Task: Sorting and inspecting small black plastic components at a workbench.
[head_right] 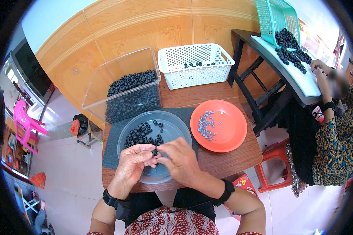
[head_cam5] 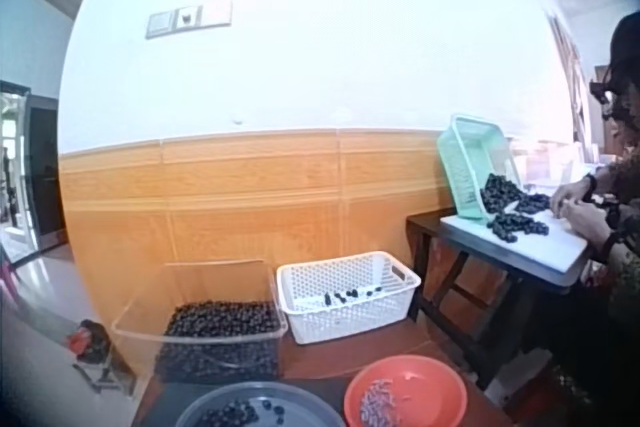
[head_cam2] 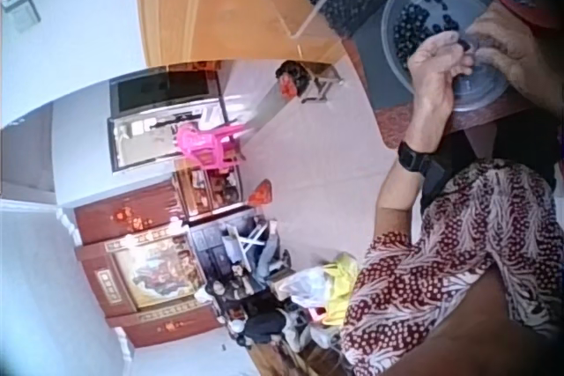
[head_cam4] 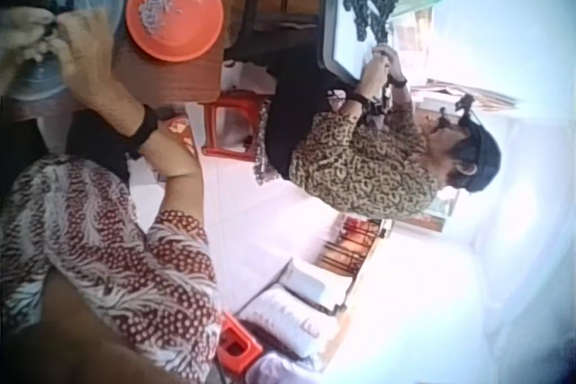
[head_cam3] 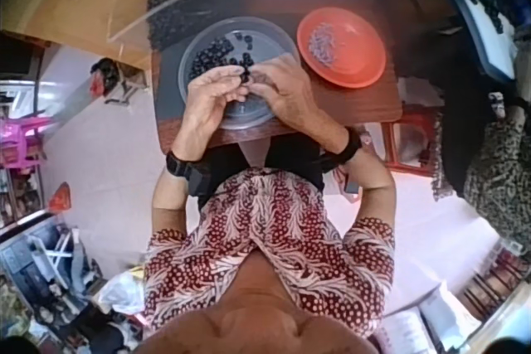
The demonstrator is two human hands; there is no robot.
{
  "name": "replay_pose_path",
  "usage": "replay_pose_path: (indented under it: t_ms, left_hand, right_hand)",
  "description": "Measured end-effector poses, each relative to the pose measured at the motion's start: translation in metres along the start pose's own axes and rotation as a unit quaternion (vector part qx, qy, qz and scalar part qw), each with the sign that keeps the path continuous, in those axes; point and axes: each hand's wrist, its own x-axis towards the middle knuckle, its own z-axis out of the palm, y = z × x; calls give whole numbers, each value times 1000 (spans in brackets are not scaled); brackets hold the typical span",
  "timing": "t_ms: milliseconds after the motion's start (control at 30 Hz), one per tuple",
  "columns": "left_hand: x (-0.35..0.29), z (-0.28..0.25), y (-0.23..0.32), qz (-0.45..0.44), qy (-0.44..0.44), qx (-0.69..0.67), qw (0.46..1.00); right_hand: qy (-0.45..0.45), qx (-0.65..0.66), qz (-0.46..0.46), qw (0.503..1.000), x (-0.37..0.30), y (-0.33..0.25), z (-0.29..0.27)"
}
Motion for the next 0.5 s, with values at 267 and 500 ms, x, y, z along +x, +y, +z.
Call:
replay_pose_path:
  t_ms: [267,500]
  left_hand:
    - [-14,3,-3,78,3,36,996]
    - [-20,-5,-12,159,-6,126,979]
  right_hand:
    - [45,-30,-99,994,5,-10,15]
    - [52,18,-22,998,0,-13,17]
